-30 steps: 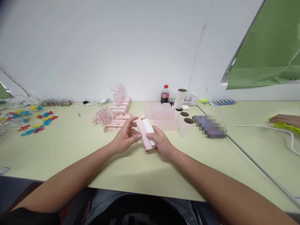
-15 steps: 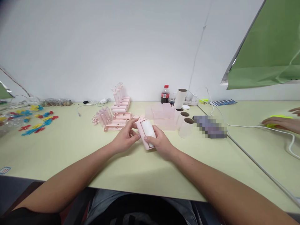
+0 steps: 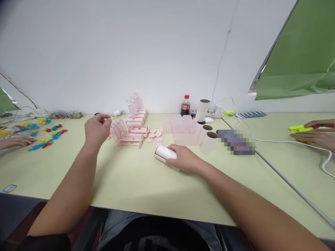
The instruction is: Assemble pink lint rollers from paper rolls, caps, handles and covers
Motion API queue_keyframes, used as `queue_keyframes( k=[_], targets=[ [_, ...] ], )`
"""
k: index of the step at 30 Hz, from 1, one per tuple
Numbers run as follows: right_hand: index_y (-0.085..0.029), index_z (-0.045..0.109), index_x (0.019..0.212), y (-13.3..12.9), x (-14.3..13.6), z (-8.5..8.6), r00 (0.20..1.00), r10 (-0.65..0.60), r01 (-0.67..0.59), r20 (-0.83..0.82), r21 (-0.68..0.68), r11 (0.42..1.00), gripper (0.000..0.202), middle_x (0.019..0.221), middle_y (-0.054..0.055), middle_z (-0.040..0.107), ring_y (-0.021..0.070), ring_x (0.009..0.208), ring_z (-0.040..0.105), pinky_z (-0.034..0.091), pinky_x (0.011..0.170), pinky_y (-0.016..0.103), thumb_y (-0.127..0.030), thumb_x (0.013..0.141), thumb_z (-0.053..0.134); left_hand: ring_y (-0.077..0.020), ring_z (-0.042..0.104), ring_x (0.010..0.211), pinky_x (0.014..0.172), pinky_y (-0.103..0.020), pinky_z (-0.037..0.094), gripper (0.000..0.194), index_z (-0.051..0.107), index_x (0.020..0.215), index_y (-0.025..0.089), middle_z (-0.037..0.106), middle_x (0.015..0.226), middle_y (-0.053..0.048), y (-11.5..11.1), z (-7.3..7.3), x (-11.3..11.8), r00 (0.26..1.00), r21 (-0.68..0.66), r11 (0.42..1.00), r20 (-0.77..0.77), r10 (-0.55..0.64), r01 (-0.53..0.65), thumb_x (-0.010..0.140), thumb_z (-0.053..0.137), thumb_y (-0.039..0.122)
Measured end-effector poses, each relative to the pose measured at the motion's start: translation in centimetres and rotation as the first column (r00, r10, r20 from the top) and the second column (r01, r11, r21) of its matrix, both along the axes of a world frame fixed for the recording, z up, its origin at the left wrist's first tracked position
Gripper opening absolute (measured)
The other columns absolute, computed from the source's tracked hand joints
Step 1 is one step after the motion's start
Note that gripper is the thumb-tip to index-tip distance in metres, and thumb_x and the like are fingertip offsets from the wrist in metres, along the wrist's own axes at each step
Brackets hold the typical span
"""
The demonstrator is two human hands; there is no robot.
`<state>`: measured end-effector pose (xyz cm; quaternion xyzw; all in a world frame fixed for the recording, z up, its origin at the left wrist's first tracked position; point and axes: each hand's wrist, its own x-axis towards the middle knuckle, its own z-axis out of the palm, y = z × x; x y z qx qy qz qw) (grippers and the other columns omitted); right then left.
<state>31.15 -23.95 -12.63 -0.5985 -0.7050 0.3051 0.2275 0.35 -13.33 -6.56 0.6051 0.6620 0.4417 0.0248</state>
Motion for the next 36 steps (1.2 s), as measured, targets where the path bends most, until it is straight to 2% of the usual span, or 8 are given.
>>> queue_keyframes(
  k=[8, 19, 25, 28, 30, 32, 34, 36],
  targets=[
    [-0.021, 0.068, 0.11, 0.7, 0.4, -0.3, 0.994, -0.052, 0.034, 0.095, 0.179, 0.983, 0.035, 0.112, 0.009, 0.068, 0.0275, 0.096, 0.063, 0.046, 0.077, 0.035, -0.027, 0.076, 0.059, -0.0248, 0.065, 0.074, 0.063, -0.032, 0.046, 0.052, 0.065, 0.119, 0.023, 0.072, 0.08, -0.005, 1.6, -0.3, -3.0, 0.992, -0.335, 0.941, -0.123, 0.004, -0.045, 0.068, 0.058, 0.023],
    [-0.022, 0.064, 0.113, 0.3, -0.5, -0.3, 0.992, -0.129, 0.124, -0.004, 0.301, 0.945, 0.035, 0.126, 0.009, 0.06, 0.0299, 0.119, 0.053, 0.046, 0.092, 0.042, -0.031, 0.08, 0.057, -0.0258, 0.065, 0.076, 0.06, -0.031, 0.044, 0.029, 0.069, 0.098, 0.022, 0.073, 0.08, -0.007, 2.4, -0.9, -2.4, 0.982, -0.397, 0.91, -0.18, 0.053, -0.122, 0.075, 0.056, 0.034],
    [-0.025, 0.065, 0.108, -0.2, -1.0, -0.3, 0.977, -0.156, 0.198, -0.144, 0.355, 0.914, 0.028, 0.121, 0.006, 0.063, 0.0283, 0.116, 0.054, 0.048, 0.087, 0.04, -0.033, 0.082, 0.057, -0.0224, 0.06, 0.069, 0.059, -0.031, 0.043, 0.011, 0.062, 0.069, 0.02, 0.065, 0.067, -0.004, 1.1, 0.9, -3.2, 0.984, -0.127, 0.976, -0.056, 0.17, -0.176, 0.07, 0.06, 0.031],
    [-0.024, 0.065, 0.108, -0.4, -1.2, -0.2, 0.976, -0.156, 0.204, -0.155, 0.376, 0.904, 0.027, 0.116, 0.007, 0.065, 0.0285, 0.113, 0.056, 0.048, 0.085, 0.04, -0.033, 0.084, 0.057, -0.0136, 0.05, 0.053, 0.05, -0.026, 0.039, 0.014, 0.054, 0.066, 0.02, 0.053, 0.057, 0.002, 0.2, 1.4, -2.2, 0.969, 0.114, 0.993, 0.248, 0.001, -0.031, 0.072, 0.06, 0.032],
    [-0.024, 0.064, 0.109, -0.5, -1.2, -0.2, 0.983, -0.129, 0.173, -0.133, 0.406, 0.898, 0.027, 0.115, 0.007, 0.065, 0.0287, 0.112, 0.056, 0.047, 0.089, 0.043, -0.033, 0.084, 0.058, -0.0088, 0.041, 0.041, 0.039, -0.022, 0.029, 0.019, 0.049, 0.064, 0.02, 0.045, 0.051, 0.005, -0.5, 1.2, -0.6, 0.82, 0.175, 0.967, 0.516, -0.25, 0.185, 0.072, 0.06, 0.034],
    [-0.025, 0.059, 0.119, -0.7, -1.2, -0.4, 0.992, -0.06, 0.104, -0.115, 0.439, 0.892, 0.036, 0.117, 0.007, 0.065, 0.0284, 0.112, 0.057, 0.046, 0.092, 0.045, -0.034, 0.084, 0.061, -0.0066, 0.04, 0.037, 0.033, -0.019, 0.023, 0.021, 0.047, 0.064, 0.019, 0.045, 0.05, 0.006, -1.4, 0.7, 1.7, 0.55, 0.19, 0.888, 0.725, -0.415, 0.419, 0.071, 0.06, 0.035],
    [-0.028, 0.048, 0.134, -0.8, -1.2, -0.7, 0.991, 0.053, 0.012, -0.125, 0.466, 0.885, 0.054, 0.118, 0.007, 0.063, 0.0269, 0.111, 0.058, 0.048, 0.091, 0.043, -0.037, 0.084, 0.065, -0.0059, 0.045, 0.037, 0.032, -0.017, 0.026, 0.025, 0.05, 0.065, 0.017, 0.05, 0.052, 0.005, -2.6, -0.3, 4.3, 0.332, 0.168, 0.764, 0.828, -0.452, 0.623, 0.07, 0.064, 0.037],
    [-0.031, 0.036, 0.143, -1.0, -1.3, -1.1, 0.97, 0.169, -0.06, -0.173, 0.507, 0.86, 0.067, 0.118, 0.007, 0.061, 0.0242, 0.105, 0.061, 0.051, 0.085, 0.039, -0.039, 0.084, 0.067, -0.0078, 0.052, 0.039, 0.034, -0.018, 0.036, 0.03, 0.055, 0.066, 0.015, 0.056, 0.054, 0.002, -3.9, -1.7, 6.8, 0.227, 0.083, 0.591, 0.874, -0.43, 0.803, 0.07, 0.069, 0.041]
  ],
)
